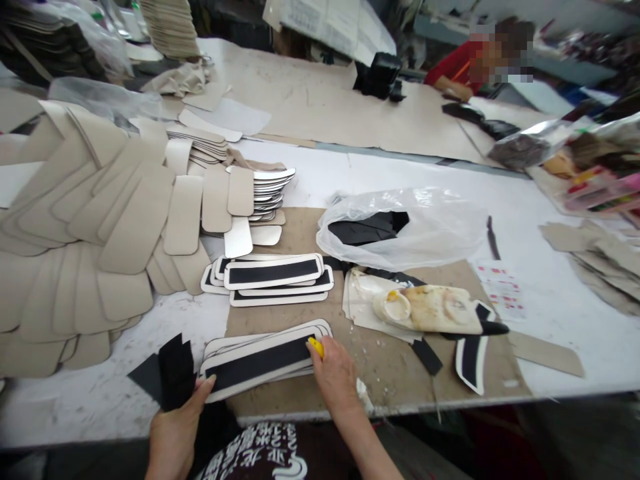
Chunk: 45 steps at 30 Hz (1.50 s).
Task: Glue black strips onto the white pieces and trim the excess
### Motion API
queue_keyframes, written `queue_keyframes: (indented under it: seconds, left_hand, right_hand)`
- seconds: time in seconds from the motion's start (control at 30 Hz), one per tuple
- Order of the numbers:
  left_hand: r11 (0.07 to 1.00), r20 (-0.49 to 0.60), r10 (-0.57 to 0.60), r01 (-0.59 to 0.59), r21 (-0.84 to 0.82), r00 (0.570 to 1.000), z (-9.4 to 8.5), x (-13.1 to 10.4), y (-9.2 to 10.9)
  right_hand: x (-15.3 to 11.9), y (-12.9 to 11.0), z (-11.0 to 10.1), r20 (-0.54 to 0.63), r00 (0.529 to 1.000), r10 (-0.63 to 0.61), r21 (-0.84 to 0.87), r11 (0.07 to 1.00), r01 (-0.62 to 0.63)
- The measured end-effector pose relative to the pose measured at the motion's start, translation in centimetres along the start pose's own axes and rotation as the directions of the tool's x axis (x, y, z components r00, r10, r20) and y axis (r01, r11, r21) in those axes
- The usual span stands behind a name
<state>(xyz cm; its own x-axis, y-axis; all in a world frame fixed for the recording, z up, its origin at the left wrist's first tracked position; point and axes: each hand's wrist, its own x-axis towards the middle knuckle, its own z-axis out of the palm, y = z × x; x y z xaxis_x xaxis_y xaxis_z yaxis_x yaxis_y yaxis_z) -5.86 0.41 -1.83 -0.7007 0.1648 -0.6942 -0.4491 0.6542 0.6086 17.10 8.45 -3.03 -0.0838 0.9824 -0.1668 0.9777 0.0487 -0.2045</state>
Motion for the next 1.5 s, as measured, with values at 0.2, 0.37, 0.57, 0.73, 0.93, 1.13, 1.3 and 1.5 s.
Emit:
queue_keyframes:
  seconds: [0.2,0.37,0.57,0.73,0.93,1.13,1.3,1.5]
  left_hand:
    - [0.998,0.024,-0.012,0.010,0.063,1.000,-0.1,0.4,-0.1]
    - [0.995,0.029,-0.008,0.005,0.101,1.000,-0.1,0.4,0.1]
    - [0.976,0.078,0.074,-0.088,0.197,0.994,-0.2,-0.1,0.8]
    - [0.938,0.107,0.149,-0.175,0.298,0.983,-0.4,-0.1,1.1]
    - [0.907,0.099,0.232,-0.252,0.337,0.968,-0.6,0.6,0.8]
    - [0.982,0.132,0.151,-0.164,0.095,0.980,-0.4,0.9,0.7]
    - [0.984,0.174,0.174,-0.165,-0.063,0.969,-0.7,1.3,0.7]
    - [0.977,0.207,0.211,-0.201,-0.066,0.955,-2.0,0.8,1.9]
  right_hand:
    - [-0.1,0.3,0.6,-0.045,0.999,0.006,0.070,0.998,-0.003]
    - [-0.1,0.4,0.8,-0.073,0.997,-0.007,0.095,0.995,0.014]
    - [-0.1,0.5,1.2,-0.085,0.996,0.021,0.106,0.994,-0.012]
    - [0.1,0.7,0.7,-0.063,0.990,0.129,0.268,0.957,-0.108]
    - [-0.2,0.9,-0.6,-0.100,0.970,0.223,0.387,0.907,-0.168]
    - [-1.1,0.6,-0.5,-0.118,0.989,0.091,0.285,0.957,-0.054]
    - [-0.9,0.0,-0.6,-0.018,0.975,0.223,0.273,0.939,-0.210]
    - [-0.8,-0.2,-1.2,0.035,0.970,0.240,0.362,0.902,-0.236]
